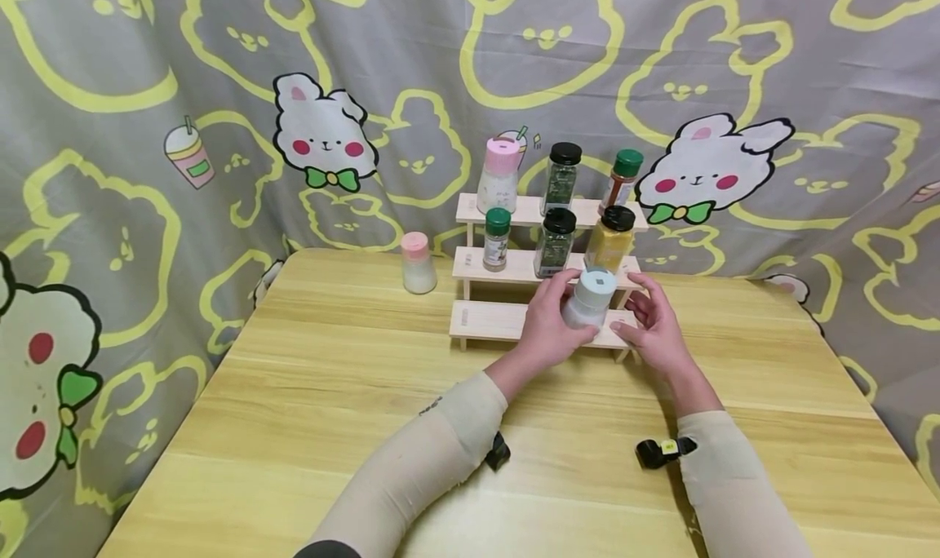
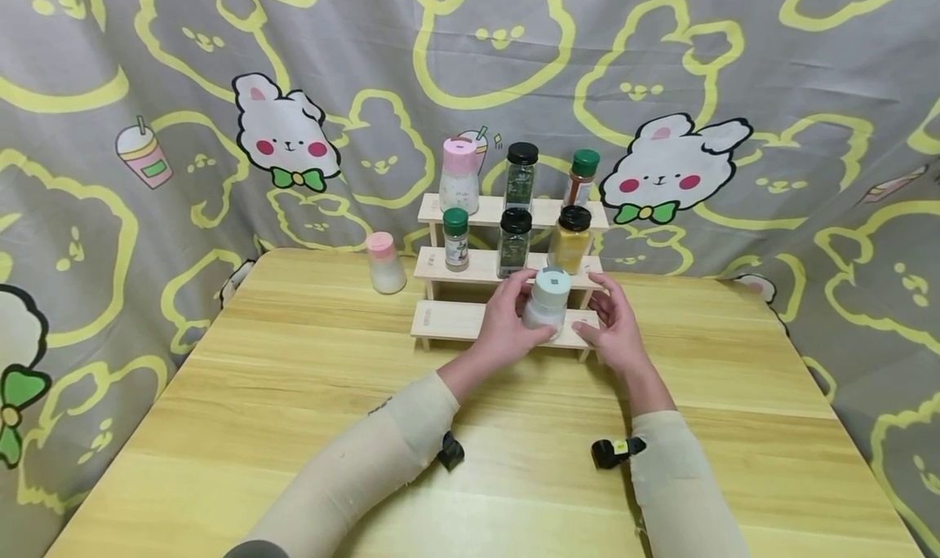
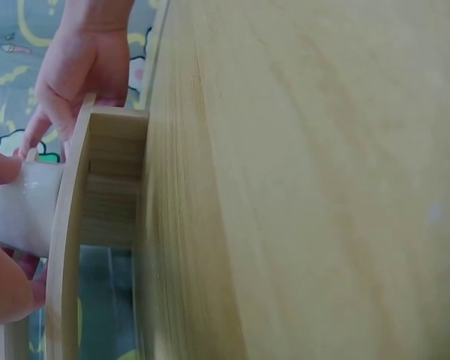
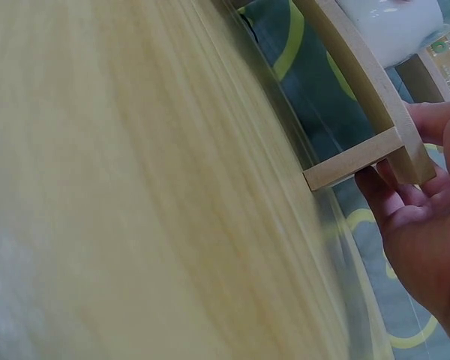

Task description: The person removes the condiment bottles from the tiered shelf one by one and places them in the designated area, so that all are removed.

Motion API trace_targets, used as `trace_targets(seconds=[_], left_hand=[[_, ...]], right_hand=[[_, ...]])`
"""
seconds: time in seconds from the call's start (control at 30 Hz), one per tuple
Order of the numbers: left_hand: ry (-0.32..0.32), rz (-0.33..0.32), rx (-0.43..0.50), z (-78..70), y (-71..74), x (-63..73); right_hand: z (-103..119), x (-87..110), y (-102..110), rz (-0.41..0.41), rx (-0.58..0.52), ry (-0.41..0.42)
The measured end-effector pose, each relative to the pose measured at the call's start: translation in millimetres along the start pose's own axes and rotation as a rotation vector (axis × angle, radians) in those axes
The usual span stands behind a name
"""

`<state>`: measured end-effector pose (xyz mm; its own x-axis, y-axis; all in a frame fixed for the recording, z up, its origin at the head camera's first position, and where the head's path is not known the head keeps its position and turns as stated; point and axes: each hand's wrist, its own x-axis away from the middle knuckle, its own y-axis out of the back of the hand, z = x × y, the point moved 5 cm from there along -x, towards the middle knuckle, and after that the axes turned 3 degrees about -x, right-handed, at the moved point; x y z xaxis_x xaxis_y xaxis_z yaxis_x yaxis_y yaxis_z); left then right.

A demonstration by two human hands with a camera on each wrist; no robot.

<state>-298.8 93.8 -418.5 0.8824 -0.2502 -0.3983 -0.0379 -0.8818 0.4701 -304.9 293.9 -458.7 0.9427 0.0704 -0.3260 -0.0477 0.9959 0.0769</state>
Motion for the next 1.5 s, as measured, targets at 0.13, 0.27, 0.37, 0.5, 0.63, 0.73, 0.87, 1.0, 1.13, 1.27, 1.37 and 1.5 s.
trace_targets(seconds=[0.13,0.27,0.37,0.5,0.63,0.73,0.87,1.0,1.13,1.27,1.37,1.5], left_hand=[[-0.026,0.004,0.002,-0.8,0.8,-0.2],[-0.032,0.016,0.002,-1.3,1.7,-0.2],[-0.039,0.027,0.005,-1.2,2.4,0.1],[-0.055,0.032,0.020,-0.6,4.0,0.8],[-0.069,0.029,0.031,0.2,5.5,3.2],[-0.072,0.029,0.039,0.4,6.9,5.0],[-0.066,0.036,0.052,0.0,9.3,7.0],[-0.059,0.039,0.062,-0.4,12.2,9.1],[-0.062,0.039,0.074,-1.8,16.7,11.6],[-0.068,0.031,0.082,-4.0,22.4,14.3],[-0.074,0.020,0.086,-5.9,27.5,16.3],[-0.082,0.017,0.100,-8.4,34.7,18.6]], right_hand=[[0.1,0.8,-0.6,0.000,-0.012,0.003],[0.5,1.2,-1.2,0.006,-0.024,0.005],[0.1,1.1,-1.3,0.009,-0.032,0.006],[-0.1,0.9,-2.0,0.013,-0.039,0.012],[1.0,0.8,-2.5,0.016,-0.047,0.023],[1.7,0.4,-2.8,0.020,-0.062,0.027],[1.5,-0.1,-2.9,0.022,-0.071,0.025],[0.9,-0.6,-2.1,0.012,-0.050,0.016],[1.4,-0.8,-2.4,0.008,-0.044,0.014],[2.3,-0.2,-3.6,0.016,-0.061,0.020],[3.0,0.3,-4.0,0.022,-0.067,0.025],[3.8,0.2,-3.6,0.022,-0.053,0.028]])
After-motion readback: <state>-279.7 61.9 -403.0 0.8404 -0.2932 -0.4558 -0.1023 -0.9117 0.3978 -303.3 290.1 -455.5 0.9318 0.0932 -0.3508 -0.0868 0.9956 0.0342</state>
